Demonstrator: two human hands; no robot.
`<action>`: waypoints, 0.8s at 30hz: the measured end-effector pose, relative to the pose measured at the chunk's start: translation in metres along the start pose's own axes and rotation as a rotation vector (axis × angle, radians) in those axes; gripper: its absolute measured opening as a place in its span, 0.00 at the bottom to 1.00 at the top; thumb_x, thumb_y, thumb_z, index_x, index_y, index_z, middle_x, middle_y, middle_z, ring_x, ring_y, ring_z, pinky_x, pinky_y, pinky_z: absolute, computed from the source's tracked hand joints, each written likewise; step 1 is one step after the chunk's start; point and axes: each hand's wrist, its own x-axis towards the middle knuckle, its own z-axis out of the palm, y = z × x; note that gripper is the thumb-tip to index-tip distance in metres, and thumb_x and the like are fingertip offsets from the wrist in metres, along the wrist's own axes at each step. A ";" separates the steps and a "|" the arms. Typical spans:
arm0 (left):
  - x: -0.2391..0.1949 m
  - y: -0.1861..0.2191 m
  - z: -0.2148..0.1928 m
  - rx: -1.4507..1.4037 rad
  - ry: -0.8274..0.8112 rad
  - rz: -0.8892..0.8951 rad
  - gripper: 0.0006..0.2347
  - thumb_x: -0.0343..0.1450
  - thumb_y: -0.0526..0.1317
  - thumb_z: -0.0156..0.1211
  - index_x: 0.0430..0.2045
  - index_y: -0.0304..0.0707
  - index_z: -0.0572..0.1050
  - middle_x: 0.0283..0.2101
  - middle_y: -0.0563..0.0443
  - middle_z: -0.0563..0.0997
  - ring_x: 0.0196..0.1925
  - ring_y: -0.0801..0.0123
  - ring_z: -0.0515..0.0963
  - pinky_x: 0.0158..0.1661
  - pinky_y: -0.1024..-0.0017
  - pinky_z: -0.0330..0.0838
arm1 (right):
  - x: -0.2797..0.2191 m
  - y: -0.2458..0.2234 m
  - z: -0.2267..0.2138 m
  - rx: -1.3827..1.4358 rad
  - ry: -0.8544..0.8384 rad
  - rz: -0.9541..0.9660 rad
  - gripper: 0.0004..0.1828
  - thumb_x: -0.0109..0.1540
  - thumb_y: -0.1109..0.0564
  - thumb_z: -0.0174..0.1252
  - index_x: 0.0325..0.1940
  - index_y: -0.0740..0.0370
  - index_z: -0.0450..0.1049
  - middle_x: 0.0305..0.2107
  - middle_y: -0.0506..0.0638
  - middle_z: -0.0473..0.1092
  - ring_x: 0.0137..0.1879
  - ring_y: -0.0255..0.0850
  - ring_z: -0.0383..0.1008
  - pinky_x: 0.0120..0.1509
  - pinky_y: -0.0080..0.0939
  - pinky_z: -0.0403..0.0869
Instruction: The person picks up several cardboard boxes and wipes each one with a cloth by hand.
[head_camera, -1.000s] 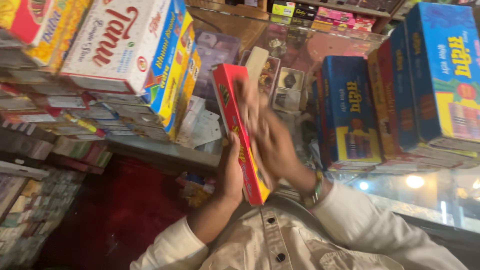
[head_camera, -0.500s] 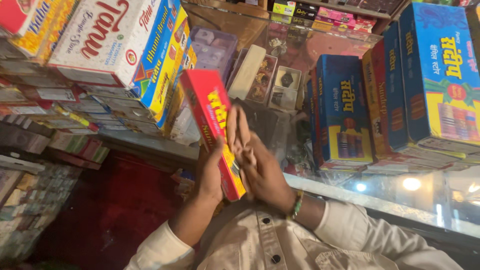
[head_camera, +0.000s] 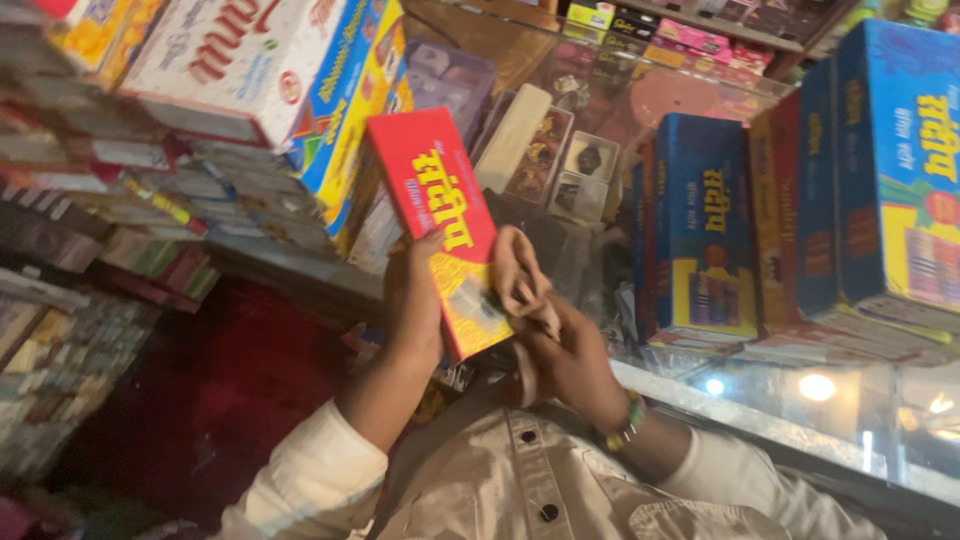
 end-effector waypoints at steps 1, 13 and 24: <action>0.002 0.001 0.002 -0.006 0.015 0.005 0.20 0.71 0.42 0.54 0.52 0.25 0.72 0.47 0.40 0.79 0.49 0.56 0.81 0.50 0.60 0.75 | -0.008 -0.005 0.002 -0.019 0.070 0.053 0.16 0.65 0.61 0.57 0.58 0.66 0.74 0.46 0.47 0.76 0.53 0.31 0.72 0.57 0.36 0.73; 0.025 -0.042 0.025 -0.904 -0.819 -0.858 0.39 0.69 0.68 0.53 0.58 0.27 0.61 0.51 0.34 0.77 0.53 0.47 0.77 0.53 0.56 0.73 | 0.004 -0.038 -0.006 -0.932 0.206 -1.004 0.22 0.58 0.61 0.62 0.57 0.63 0.71 0.57 0.64 0.70 0.65 0.58 0.70 0.69 0.57 0.68; 0.024 0.003 0.022 -0.474 -0.117 -0.285 0.28 0.71 0.61 0.52 0.59 0.40 0.66 0.49 0.44 0.75 0.49 0.53 0.80 0.52 0.51 0.75 | -0.025 -0.031 -0.022 -0.215 0.216 -0.284 0.19 0.65 0.63 0.56 0.61 0.63 0.72 0.61 0.56 0.70 0.47 0.39 0.79 0.44 0.38 0.81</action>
